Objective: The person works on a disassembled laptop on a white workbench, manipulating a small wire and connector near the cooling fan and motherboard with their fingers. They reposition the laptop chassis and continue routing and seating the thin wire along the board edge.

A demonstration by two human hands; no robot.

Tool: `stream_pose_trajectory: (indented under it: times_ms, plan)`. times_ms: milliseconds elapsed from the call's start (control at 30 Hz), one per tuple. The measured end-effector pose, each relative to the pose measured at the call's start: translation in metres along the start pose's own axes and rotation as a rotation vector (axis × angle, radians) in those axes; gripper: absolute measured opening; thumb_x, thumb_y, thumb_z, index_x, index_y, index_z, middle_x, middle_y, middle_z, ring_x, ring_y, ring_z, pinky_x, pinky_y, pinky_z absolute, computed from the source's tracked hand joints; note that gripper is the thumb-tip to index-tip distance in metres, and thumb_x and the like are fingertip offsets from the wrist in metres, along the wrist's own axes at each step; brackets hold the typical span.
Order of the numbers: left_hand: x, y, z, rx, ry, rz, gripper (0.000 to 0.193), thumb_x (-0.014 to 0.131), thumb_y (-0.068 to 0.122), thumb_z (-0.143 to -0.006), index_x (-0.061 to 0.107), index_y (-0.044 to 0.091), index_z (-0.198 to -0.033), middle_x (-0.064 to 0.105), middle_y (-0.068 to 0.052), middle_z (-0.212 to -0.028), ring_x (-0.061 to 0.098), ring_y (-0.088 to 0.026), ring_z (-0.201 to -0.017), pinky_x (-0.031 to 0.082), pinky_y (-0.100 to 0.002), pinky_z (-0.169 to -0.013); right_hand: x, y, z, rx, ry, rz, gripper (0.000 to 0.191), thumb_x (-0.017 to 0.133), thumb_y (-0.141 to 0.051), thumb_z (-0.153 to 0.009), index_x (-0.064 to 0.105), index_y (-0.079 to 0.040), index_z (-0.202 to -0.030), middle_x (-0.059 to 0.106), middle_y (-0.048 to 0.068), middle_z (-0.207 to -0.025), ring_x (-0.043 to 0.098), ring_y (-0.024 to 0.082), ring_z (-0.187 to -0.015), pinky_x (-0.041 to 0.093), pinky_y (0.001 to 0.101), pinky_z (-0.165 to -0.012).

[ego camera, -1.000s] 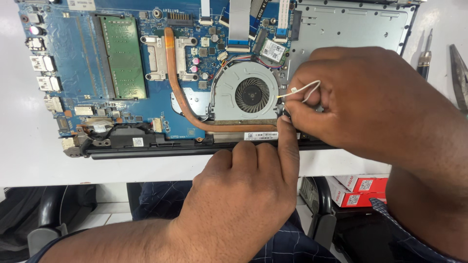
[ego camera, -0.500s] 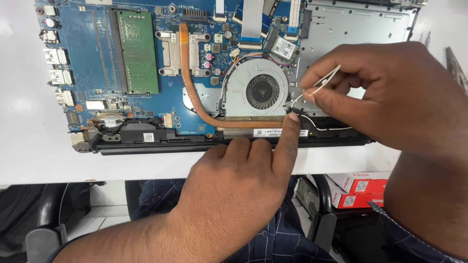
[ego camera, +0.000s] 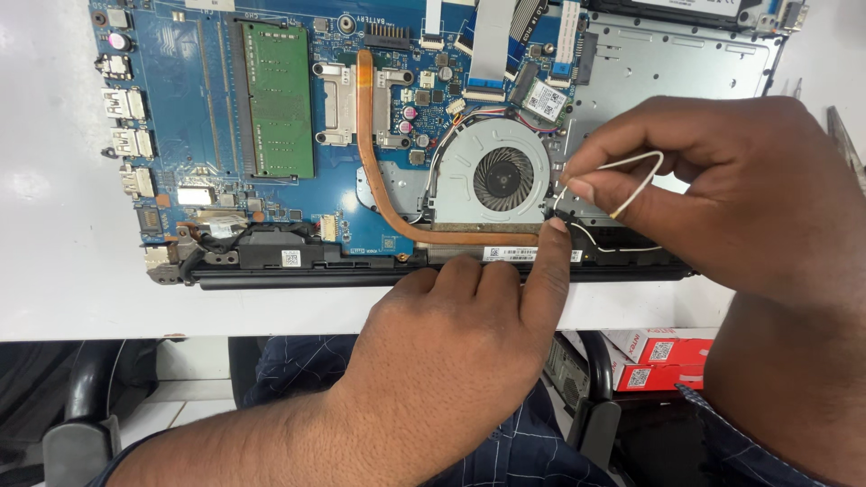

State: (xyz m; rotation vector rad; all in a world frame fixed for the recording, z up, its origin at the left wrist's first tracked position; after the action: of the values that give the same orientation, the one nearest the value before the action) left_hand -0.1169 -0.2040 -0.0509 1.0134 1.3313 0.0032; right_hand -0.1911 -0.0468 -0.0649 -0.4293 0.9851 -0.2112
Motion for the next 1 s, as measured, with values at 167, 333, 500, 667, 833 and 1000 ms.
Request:
stream_pose_trajectory:
  times_ms: [167, 333, 500, 667, 833, 1000]
  plan:
    - [-0.003, -0.002, -0.003, 0.003, 0.022, 0.020, 0.051, 0.071, 0.014, -0.083, 0.064, -0.005, -0.130, 0.063, -0.006, -0.073, 0.070, -0.021, -0.071, 0.059, -0.035, -0.052, 0.000, -0.005, -0.003, -0.017, 0.006, -0.018, 0.019, 0.077, -0.023, -0.092, 0.079, -0.013, -0.107, 0.080, 0.001, -0.085, 0.073, 0.009, -0.069, 0.052, 0.0259, -0.052]
    - [-0.001, -0.007, -0.008, -0.007, -0.006, 0.039, 0.052, 0.071, 0.011, -0.084, 0.063, -0.006, -0.133, 0.064, -0.007, -0.070, 0.070, -0.020, -0.067, 0.059, -0.035, -0.049, 0.000, -0.017, -0.005, -0.134, 0.053, 0.010, 0.018, 0.077, -0.021, -0.092, 0.078, -0.010, -0.107, 0.078, 0.003, -0.094, 0.075, 0.009, -0.082, 0.058, 0.0253, -0.064]
    - [-0.001, -0.010, -0.012, -0.014, -0.020, 0.061, 0.056, 0.071, 0.010, -0.083, 0.062, -0.008, -0.135, 0.065, -0.008, -0.070, 0.070, -0.021, -0.063, 0.058, -0.035, -0.047, -0.005, -0.016, -0.008, -0.101, 0.113, -0.027, 0.020, 0.080, -0.018, -0.090, 0.078, -0.009, -0.109, 0.072, 0.005, -0.098, 0.070, 0.010, -0.078, 0.056, 0.0253, -0.063]
    - [0.002, -0.011, -0.017, -0.025, -0.036, 0.072, 0.050, 0.072, 0.011, -0.086, 0.062, -0.010, -0.131, 0.068, -0.011, -0.071, 0.071, -0.021, -0.062, 0.059, -0.037, -0.047, -0.008, -0.006, -0.009, 0.021, 0.125, -0.020, 0.021, 0.081, -0.018, -0.092, 0.077, -0.007, -0.109, 0.074, 0.005, -0.092, 0.069, 0.010, -0.075, 0.052, 0.0249, -0.059]
    - [0.002, -0.010, -0.018, -0.007, -0.039, 0.048, 0.053, 0.071, 0.010, -0.084, 0.062, -0.010, -0.132, 0.068, -0.012, -0.071, 0.072, -0.022, -0.064, 0.060, -0.037, -0.048, -0.016, -0.008, -0.007, -0.031, 0.192, -0.097, 0.022, 0.080, -0.018, -0.092, 0.075, -0.003, -0.107, 0.072, 0.004, -0.090, 0.068, 0.008, -0.078, 0.054, 0.0234, -0.065]
    - [0.001, -0.010, -0.018, -0.028, -0.019, 0.069, 0.051, 0.071, 0.010, -0.085, 0.062, -0.010, -0.130, 0.069, -0.013, -0.075, 0.073, -0.023, -0.066, 0.059, -0.037, -0.047, -0.014, -0.012, -0.010, -0.026, 0.198, -0.026, 0.019, 0.082, -0.019, -0.091, 0.076, -0.005, -0.104, 0.073, 0.005, -0.092, 0.067, 0.010, -0.074, 0.053, 0.0254, -0.064]
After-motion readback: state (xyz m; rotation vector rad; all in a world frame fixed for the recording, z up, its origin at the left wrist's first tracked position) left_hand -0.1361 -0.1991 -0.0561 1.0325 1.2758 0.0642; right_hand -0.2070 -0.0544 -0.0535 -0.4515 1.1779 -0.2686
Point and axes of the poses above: each hand's wrist, its own z-axis away from the middle knuckle, its own x-axis out of the palm, y = z × x, the point moved 8 cm from there along -z, towards the middle knuckle
